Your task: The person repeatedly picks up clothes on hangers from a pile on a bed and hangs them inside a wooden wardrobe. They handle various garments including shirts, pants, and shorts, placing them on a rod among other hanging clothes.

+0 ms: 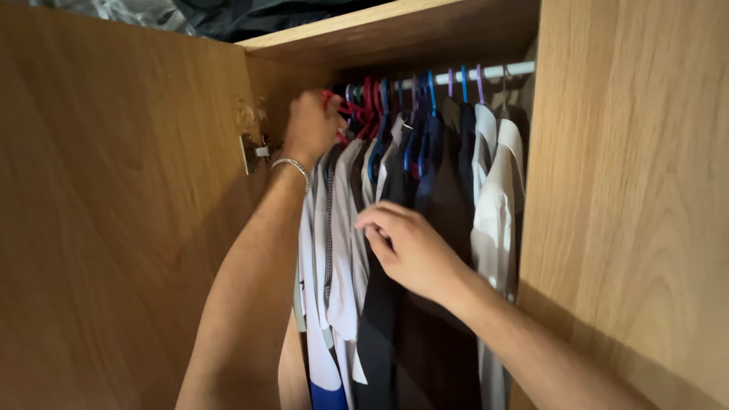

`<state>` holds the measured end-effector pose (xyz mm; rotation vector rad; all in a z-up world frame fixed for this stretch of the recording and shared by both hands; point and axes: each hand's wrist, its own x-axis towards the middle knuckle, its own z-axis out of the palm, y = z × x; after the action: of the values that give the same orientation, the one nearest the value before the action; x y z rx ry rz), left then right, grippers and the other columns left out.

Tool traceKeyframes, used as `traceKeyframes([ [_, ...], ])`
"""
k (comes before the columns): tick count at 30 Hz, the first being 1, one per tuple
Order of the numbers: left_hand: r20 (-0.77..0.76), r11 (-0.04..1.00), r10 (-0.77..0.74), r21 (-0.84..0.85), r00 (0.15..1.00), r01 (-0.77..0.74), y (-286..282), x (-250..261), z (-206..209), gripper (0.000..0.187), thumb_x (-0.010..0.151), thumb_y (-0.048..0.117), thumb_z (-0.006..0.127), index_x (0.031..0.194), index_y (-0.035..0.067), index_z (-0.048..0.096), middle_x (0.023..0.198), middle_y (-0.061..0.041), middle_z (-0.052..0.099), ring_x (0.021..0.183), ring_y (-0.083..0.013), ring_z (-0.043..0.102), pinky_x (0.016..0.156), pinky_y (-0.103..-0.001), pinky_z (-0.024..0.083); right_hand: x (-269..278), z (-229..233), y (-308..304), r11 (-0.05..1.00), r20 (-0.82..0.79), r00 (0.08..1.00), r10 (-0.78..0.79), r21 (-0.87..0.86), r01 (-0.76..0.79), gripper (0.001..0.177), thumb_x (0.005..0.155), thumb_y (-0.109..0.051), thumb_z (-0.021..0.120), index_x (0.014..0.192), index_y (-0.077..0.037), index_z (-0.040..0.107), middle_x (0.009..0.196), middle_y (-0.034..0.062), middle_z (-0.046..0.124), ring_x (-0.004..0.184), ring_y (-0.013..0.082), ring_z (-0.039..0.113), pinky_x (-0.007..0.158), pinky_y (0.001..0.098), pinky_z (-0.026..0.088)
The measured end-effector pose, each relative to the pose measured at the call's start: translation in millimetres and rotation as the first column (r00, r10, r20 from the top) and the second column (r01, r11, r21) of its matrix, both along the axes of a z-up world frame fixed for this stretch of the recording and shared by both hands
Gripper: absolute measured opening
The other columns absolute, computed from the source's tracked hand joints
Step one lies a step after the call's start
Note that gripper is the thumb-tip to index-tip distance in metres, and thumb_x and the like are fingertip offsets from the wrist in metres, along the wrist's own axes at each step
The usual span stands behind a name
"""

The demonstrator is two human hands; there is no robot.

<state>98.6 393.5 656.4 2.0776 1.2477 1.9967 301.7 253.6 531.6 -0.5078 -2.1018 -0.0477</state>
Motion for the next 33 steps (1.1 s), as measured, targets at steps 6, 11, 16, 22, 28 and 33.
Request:
traceKeyframes([
  [6, -0.058, 0.956, 0.161, 0.258, 0.985, -0.141, 1.5, 0.3, -34.8, 0.019, 0.094, 0.013, 0.065, 0.097, -0.002, 0.076, 0.085, -0.021, 0.073, 0.081, -0.0340, 0.074, 0.071, -0.043, 0.059, -7.7, 34.9, 14.8, 0.954, 0.040, 0.980, -0.193, 0.240, 0.178, 0.012, 0.094, -0.006, 0.059, 0.097, -0.002, 0.070, 0.102, 0.0129, 0.070, 0.090, 0.0338, 0.070, 0.082, 0.0418, 0.056],
  [11, -0.341, 0.889, 0.448, 0.265, 0.827, -0.372, 2.0, 4.3, -67.6, 0.028, 0.084, 0.025, 0.064, 0.099, 0.005, 0.078, 0.132, -0.023, 0.061, 0.124, -0.0433, 0.052, 0.102, -0.053, 0.044, 2.1, 60.3, 32.6, 0.882, 0.063, 0.925, -0.374, 0.332, 0.334, 0.013, 0.091, -0.008, 0.060, 0.099, -0.005, 0.070, 0.100, 0.0127, 0.069, 0.089, 0.0373, 0.068, 0.080, 0.0451, 0.055],
  [16, -0.541, 0.952, 0.139, -0.156, 0.830, -0.262, 5.1, -9.4, -34.5, 0.055, 0.102, 0.053, 0.029, 0.133, 0.027, 0.067, 0.123, -0.023, 0.058, 0.142, -0.0521, 0.030, 0.119, -0.068, 0.013, -17.5, 75.5, 72.0, 0.686, -0.033, 0.811, -0.584, 0.513, 0.516, 0.023, 0.081, -0.002, 0.061, 0.103, -0.003, 0.067, 0.102, 0.0147, 0.068, 0.093, 0.0369, 0.068, 0.081, 0.0482, 0.055],
  [22, -0.217, 0.902, 0.431, 0.137, 0.876, -0.410, 24.0, 57.5, -79.2, 0.093, 0.075, 0.058, 0.060, 0.152, 0.007, 0.046, 0.157, -0.031, 0.031, 0.132, -0.0550, 0.035, 0.103, -0.070, 0.024, -46.9, 110.2, 125.9, 0.778, 0.044, 0.840, -0.540, 0.406, 0.479, 0.026, 0.079, -0.002, 0.061, 0.100, -0.007, 0.075, 0.105, 0.0162, 0.073, 0.099, 0.0373, 0.070, 0.086, 0.0474, 0.056],
  [28, -0.136, 0.828, 0.326, 0.519, 0.936, -0.213, -8.2, 73.8, -128.8, 0.079, 0.081, 0.038, 0.074, 0.138, -0.011, 0.052, 0.139, -0.037, 0.053, 0.133, -0.0570, 0.045, 0.115, -0.054, 0.029, -67.9, 125.5, 157.9, 0.887, 0.410, 0.787, -0.461, 0.226, 0.401, 0.035, 0.082, -0.038, 0.077, 0.104, -0.010, 0.078, 0.100, 0.0165, 0.074, 0.096, 0.0364, 0.070, 0.087, 0.0462, 0.055],
  [33, -0.179, 0.992, 0.016, 0.123, 0.984, 0.007, -46.8, 18.5, -134.3, 0.031, 0.088, 0.022, 0.060, 0.111, 0.004, 0.072, 0.115, -0.021, 0.073, 0.108, -0.0353, 0.071, 0.097, -0.041, 0.055, -73.1, 118.1, 162.0, 0.836, 0.454, 0.701, -0.549, 0.291, 0.466, 0.039, 0.081, -0.044, 0.078, 0.104, -0.013, 0.079, 0.101, 0.0133, 0.075, 0.098, 0.0344, 0.070, 0.086, 0.0463, 0.056],
])
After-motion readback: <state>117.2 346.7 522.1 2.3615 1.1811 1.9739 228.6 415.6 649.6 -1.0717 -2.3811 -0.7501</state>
